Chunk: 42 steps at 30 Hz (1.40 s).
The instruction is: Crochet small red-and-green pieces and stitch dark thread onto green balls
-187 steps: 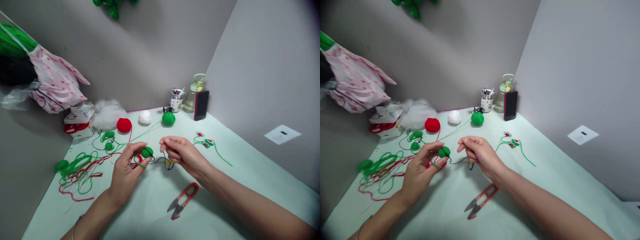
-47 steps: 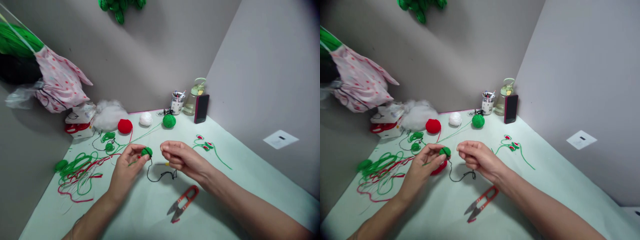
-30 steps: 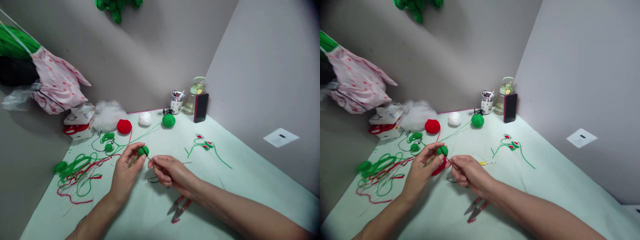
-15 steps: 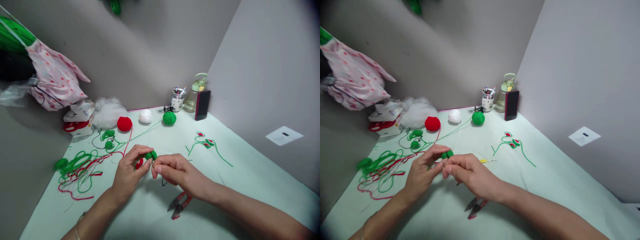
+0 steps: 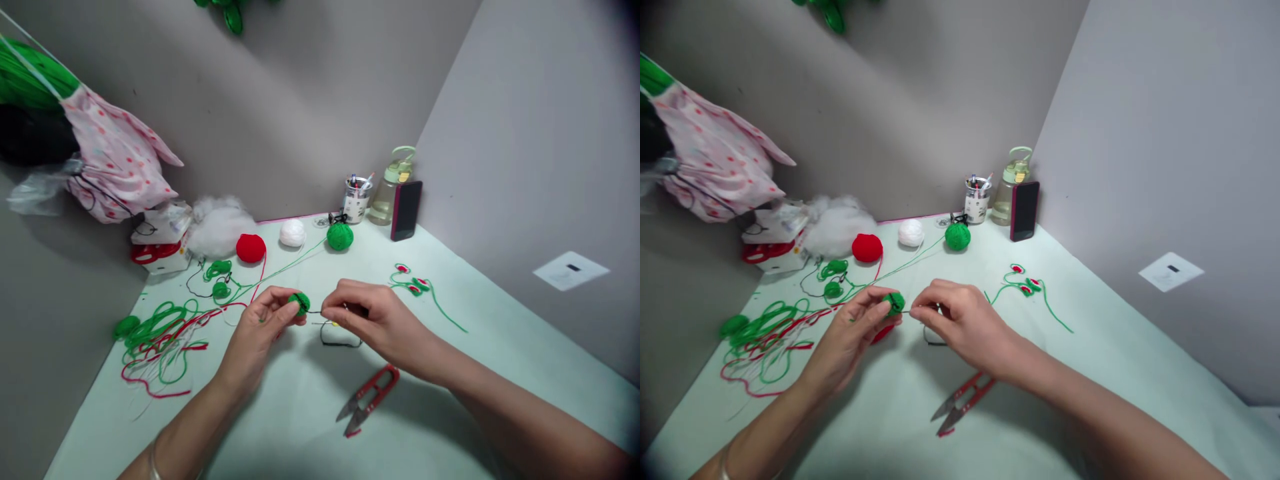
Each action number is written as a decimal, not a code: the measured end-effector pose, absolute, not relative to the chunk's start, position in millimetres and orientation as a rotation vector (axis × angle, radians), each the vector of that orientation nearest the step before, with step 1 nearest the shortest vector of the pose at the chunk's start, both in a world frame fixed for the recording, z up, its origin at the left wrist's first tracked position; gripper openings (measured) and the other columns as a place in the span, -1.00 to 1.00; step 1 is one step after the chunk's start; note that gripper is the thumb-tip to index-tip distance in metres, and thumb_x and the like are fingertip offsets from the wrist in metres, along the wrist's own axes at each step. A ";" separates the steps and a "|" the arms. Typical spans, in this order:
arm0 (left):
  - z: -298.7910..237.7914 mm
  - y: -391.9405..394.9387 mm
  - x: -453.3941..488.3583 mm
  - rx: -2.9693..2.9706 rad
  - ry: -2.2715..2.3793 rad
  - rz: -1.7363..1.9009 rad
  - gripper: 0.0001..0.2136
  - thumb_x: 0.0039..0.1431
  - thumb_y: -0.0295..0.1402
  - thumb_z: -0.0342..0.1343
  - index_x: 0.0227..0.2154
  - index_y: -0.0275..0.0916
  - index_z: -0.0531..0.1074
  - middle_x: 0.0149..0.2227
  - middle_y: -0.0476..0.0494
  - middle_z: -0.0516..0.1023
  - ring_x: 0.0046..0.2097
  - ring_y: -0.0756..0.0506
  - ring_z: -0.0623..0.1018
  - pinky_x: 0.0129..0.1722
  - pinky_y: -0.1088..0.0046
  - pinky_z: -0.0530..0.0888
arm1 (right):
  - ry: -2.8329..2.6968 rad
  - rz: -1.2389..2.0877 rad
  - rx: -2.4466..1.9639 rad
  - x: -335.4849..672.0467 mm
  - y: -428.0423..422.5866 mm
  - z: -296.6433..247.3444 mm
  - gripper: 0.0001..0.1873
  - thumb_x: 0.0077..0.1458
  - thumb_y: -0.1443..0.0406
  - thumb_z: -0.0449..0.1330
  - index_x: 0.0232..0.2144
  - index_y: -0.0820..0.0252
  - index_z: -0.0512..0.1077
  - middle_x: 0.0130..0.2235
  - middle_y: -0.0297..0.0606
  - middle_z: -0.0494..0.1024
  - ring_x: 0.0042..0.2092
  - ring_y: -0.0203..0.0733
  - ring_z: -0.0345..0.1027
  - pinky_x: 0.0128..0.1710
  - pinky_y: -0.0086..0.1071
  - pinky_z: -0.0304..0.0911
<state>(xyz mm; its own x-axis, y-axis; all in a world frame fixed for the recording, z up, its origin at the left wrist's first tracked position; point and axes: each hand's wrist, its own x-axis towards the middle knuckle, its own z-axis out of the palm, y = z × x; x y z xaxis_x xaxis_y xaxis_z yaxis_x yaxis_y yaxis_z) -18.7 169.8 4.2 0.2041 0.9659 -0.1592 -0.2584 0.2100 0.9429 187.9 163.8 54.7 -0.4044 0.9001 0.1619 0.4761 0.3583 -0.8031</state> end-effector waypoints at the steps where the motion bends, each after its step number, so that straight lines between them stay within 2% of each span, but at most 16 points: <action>1: 3.2 170.1 -18.7 0.960 0.963 1.068 -0.82 0.15 -0.20 0.34 -0.27 -0.16 0.54 -0.25 -0.01 0.57 -0.24 -0.03 0.57 -0.12 0.44 0.45 | -1.983 0.848 -1.187 187.5 164.3 53.5 -0.85 0.27 0.31 0.21 -0.34 0.18 0.56 -0.40 -0.33 0.47 -0.43 -0.31 0.25 -0.41 -0.42 0.13; 6: -2.3 170.8 -17.9 1.059 1.010 1.106 -0.82 0.14 -0.23 0.35 -0.27 -0.15 0.52 -0.29 0.01 0.58 -0.26 -0.02 0.55 -0.14 0.45 0.46 | -1.913 0.727 -1.156 183.1 165.0 43.3 -0.84 0.28 0.31 0.21 -0.34 0.16 0.57 -0.42 -0.33 0.46 -0.43 -0.31 0.27 -0.43 -0.40 0.14; 10: -0.3 168.0 -14.6 1.194 1.049 1.142 -0.81 0.08 -0.29 0.38 -0.29 -0.18 0.52 -0.31 -0.01 0.61 -0.26 -0.04 0.57 -0.19 0.46 0.48 | -1.985 0.638 -1.188 180.0 165.1 34.8 -0.90 0.25 0.32 0.25 -0.31 0.15 0.57 -0.40 -0.32 0.49 -0.45 -0.32 0.26 -0.43 -0.40 0.13; 15: -2.3 162.8 -8.6 1.297 1.110 1.178 -0.82 0.02 -0.37 0.38 -0.33 -0.18 0.51 -0.36 0.00 0.60 -0.27 -0.06 0.59 -0.22 0.45 0.50 | -2.110 0.507 -1.192 178.3 165.3 23.6 -0.89 0.22 0.41 0.20 -0.36 0.19 0.50 -0.38 -0.31 0.49 -0.44 -0.33 0.26 -0.43 -0.44 0.12; 18: -7.9 161.5 -7.0 1.415 1.150 1.175 -0.84 0.04 -0.39 0.36 -0.30 -0.18 0.53 -0.33 -0.01 0.58 -0.25 -0.07 0.58 -0.19 0.42 0.50 | -2.173 0.326 -1.191 175.9 165.6 14.2 -0.87 0.15 0.46 0.16 -0.39 0.20 0.46 -0.39 -0.32 0.45 -0.46 -0.35 0.23 -0.46 -0.46 0.08; 22: -8.9 162.1 -6.4 1.480 1.141 1.179 -0.85 0.07 -0.42 0.31 -0.25 -0.17 0.57 -0.28 -0.05 0.57 -0.22 -0.09 0.59 -0.16 0.40 0.51 | -2.212 0.032 -1.222 172.5 166.5 8.1 -0.81 0.16 0.46 0.06 -0.42 0.20 0.44 -0.41 -0.31 0.41 -0.49 -0.34 0.14 -0.53 -0.43 -0.06; 28: -2.0 164.9 -5.6 1.287 1.116 1.120 -0.82 0.03 -0.33 0.35 -0.28 -0.20 0.57 -0.28 -0.09 0.65 -0.20 -0.13 0.63 -0.14 0.36 0.55 | -1.996 0.546 -1.198 175.4 173.8 18.9 -0.85 0.08 0.48 0.20 -0.46 0.17 0.42 -0.43 -0.38 0.41 -0.50 -0.38 0.15 -0.46 -0.48 0.12; 31: -4.0 165.8 -5.7 1.256 1.142 1.148 -0.80 0.02 -0.33 0.36 -0.26 -0.19 0.56 -0.26 -0.08 0.65 -0.19 -0.12 0.63 -0.12 0.37 0.55 | -2.000 0.511 -1.193 178.2 175.8 13.3 -0.94 0.22 0.37 0.23 -0.29 0.17 0.52 -0.34 -0.30 0.49 -0.47 -0.35 0.23 -0.41 -0.44 0.18; 34: -6.9 166.9 -5.6 1.265 1.172 1.159 -0.80 0.00 -0.35 0.35 -0.28 -0.20 0.55 -0.27 -0.07 0.63 -0.20 -0.11 0.62 -0.14 0.38 0.55 | -2.102 0.402 -1.132 178.7 173.8 1.5 -0.85 0.33 0.31 0.16 -0.17 0.17 0.55 -0.24 -0.20 0.55 -0.36 -0.28 0.37 -0.34 -0.43 0.22; 37: -8.4 167.6 -5.2 1.271 1.189 1.159 -0.80 0.00 -0.35 0.35 -0.29 -0.21 0.53 -0.30 -0.06 0.61 -0.22 -0.10 0.61 -0.14 0.36 0.55 | -2.165 0.344 -1.120 176.6 171.6 -4.1 -0.75 0.36 0.37 0.06 -0.22 0.18 0.55 -0.25 -0.19 0.54 -0.33 -0.28 0.39 -0.37 -0.44 0.19; 39: -9.2 167.3 -5.3 1.298 1.194 1.170 -0.81 0.02 -0.36 0.34 -0.28 -0.21 0.51 -0.30 -0.06 0.60 -0.21 -0.10 0.60 -0.13 0.36 0.54 | -2.109 0.393 -1.135 174.8 172.2 -1.9 -0.78 0.32 0.38 0.09 -0.29 0.20 0.54 -0.30 -0.22 0.51 -0.37 -0.30 0.33 -0.40 -0.44 0.15; 42: -10.3 166.0 -6.7 1.408 1.182 1.192 -0.83 0.07 -0.39 0.30 -0.25 -0.21 0.50 -0.26 -0.07 0.57 -0.20 -0.08 0.59 -0.13 0.38 0.53 | -1.868 0.807 -1.175 173.4 176.1 5.4 -0.86 0.19 0.34 0.19 -0.41 0.23 0.50 -0.40 -0.32 0.41 -0.45 -0.36 0.17 -0.45 -0.44 0.07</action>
<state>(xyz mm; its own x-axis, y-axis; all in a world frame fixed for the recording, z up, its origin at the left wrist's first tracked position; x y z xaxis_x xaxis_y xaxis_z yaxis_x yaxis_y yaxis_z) -6.7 166.0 -10.3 0.0712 0.9909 0.1139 0.1056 -0.1210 0.9870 173.4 176.1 5.4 -0.2768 0.9212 0.2734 0.4324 0.3735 -0.8207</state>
